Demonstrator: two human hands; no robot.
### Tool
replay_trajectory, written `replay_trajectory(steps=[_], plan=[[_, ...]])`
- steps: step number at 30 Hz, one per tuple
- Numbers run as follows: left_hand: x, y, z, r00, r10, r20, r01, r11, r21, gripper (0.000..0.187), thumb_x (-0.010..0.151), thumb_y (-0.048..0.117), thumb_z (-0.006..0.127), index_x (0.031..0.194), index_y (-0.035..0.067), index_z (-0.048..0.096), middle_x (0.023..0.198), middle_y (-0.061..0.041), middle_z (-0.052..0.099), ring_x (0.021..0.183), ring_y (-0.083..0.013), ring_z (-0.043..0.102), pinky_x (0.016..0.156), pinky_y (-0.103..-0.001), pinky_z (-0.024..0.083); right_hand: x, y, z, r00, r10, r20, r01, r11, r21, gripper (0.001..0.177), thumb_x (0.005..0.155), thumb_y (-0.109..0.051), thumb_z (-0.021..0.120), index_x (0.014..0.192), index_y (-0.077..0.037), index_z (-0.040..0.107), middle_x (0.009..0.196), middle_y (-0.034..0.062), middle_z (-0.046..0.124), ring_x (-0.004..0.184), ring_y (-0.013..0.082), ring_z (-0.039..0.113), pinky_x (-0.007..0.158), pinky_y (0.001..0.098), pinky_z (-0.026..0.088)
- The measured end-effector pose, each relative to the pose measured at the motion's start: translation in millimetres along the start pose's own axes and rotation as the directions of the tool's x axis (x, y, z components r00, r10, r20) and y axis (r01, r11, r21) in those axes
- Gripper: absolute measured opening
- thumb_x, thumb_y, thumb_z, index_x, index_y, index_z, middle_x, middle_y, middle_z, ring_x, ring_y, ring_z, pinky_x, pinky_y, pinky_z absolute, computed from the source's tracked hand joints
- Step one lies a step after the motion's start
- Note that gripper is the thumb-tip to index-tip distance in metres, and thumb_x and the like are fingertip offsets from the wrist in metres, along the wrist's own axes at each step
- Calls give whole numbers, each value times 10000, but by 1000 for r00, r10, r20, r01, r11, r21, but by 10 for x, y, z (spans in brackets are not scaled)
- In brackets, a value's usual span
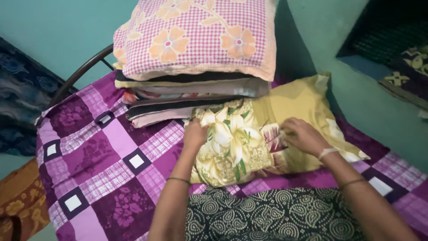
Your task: The person folds a pink checkered pillowcase and places it on a stack of linens. Then, the person takes a green patterned pillow, inserts it into a yellow floral pillowcase, and folds the covered pillow neatly before placing it on the stack.
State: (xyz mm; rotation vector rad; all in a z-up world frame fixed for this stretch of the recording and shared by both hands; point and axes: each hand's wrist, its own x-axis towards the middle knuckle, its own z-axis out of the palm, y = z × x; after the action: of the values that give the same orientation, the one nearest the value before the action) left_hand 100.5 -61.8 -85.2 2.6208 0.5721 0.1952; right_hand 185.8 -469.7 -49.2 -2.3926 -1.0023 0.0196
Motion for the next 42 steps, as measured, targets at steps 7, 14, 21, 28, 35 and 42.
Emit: replay_trajectory(steps=[7,14,21,28,35,42], plan=[[572,-763,1036,858,-510,-69,373,709,-598,671,980,422,636,1382,-89,470,1347,-342,574,1232,-459,577,1015,-501,464,928,161,544,999,18,-37,-20,998,-60,537,826,-380,765,1307,-170,656,1466,148,550,1327,357,514,1116,449,410],[823,-297,956,897,-397,-193,360,911,-201,592,813,487,745,1227,73,660,1331,-278,583,1248,-460,535,1038,-540,436,1214,-104,1068,984,83,155,-60,987,-146,662,857,-598,656,1446,-315,554,1626,111,326,1514,341,234,1218,517,163],[1097,-282,1220,946,-298,-126,287,953,-96,341,960,381,639,1044,75,765,1072,-213,731,1050,-432,676,884,-546,535,1243,-253,1017,972,129,194,-97,982,-164,696,845,-612,660,1466,-341,503,1637,74,300,1526,329,201,1213,507,162],[1644,-1227,570,905,-254,-342,-10,790,-613,236,840,262,739,812,34,791,700,-110,764,580,-261,682,559,-404,496,1208,-322,830,964,170,204,-124,967,-222,649,863,-519,678,1454,-308,510,1655,36,281,1525,309,193,1211,550,145],[771,-690,232,976,-215,-33,207,965,-164,400,775,439,830,967,92,780,861,-184,749,761,-336,706,686,-465,550,1165,-203,869,970,206,133,-163,947,-278,637,862,-443,672,1457,-273,519,1625,77,303,1501,309,214,1183,577,103],[11,199,-565,968,73,242,18,935,-355,192,891,301,695,878,174,839,996,25,791,709,-166,740,659,-352,602,1457,-224,1107,997,-35,-64,40,996,74,485,1011,-413,545,1442,-193,584,1566,143,464,1458,347,374,1188,571,240]])
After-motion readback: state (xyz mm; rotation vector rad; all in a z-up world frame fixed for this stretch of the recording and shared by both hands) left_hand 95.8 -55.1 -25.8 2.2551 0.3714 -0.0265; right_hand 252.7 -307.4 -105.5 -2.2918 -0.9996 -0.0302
